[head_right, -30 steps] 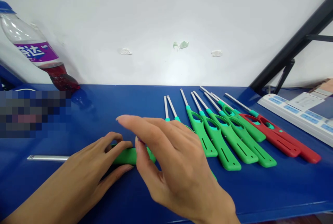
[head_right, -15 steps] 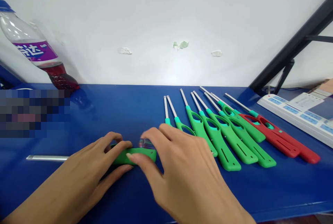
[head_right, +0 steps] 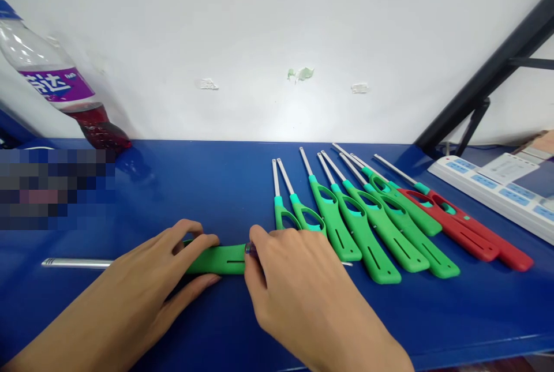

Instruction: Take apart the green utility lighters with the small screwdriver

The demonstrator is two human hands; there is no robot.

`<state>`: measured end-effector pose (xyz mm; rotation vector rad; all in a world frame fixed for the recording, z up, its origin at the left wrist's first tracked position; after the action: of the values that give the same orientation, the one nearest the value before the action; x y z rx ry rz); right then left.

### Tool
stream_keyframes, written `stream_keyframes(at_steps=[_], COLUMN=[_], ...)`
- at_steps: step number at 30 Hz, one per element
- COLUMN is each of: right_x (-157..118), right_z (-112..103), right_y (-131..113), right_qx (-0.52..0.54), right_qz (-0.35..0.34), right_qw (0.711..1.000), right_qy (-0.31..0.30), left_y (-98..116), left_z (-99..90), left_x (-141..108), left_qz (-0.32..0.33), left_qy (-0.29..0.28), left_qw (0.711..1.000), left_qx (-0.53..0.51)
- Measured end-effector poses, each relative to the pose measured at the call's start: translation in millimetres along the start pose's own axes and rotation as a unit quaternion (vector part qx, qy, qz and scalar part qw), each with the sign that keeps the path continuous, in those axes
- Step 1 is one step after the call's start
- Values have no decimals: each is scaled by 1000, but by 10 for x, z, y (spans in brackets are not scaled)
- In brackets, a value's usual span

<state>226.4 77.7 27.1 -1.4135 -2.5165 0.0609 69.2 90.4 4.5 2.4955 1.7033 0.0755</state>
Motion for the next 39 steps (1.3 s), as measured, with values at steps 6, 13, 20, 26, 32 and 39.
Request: stream_keyframes(at_steps=[6,13,20,26,32,39], right_x=[-28,0,-61,-34,-15,-4], right_z=[-8,52,49,64,68,48], right_y=[-9,40,100,99,49,-1], right_qx=[0,-48,-64,-69,-26,-46], right_qz=[9,21,28,20,10,0], right_qw=[1000,999,998,997,1000,999], right_qy=[3,-2,3,4,-1,13], left_y=[8,-6,2,17,1,0], left_z=[-18,10,-18,-15,-11,-19], left_x=[-25,-16,-21,-17,-8,-18], left_qz=[7,14,16,9,-2,8], left_qy=[11,20,23,8,1,10], left_qw=[1000,1000,1000,1000,1000,1000], left_qx=[1,3,2,7,8,-4])
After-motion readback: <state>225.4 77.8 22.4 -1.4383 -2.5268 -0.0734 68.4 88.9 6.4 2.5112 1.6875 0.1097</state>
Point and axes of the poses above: each hand's wrist, its own x-axis towards the middle knuckle, its own z-axis out of the palm, y = z × x, the point moved 7 cm from there along x, towards the middle knuckle, and after that the axes turned 9 degrees about -z, right-handed, at the moved point
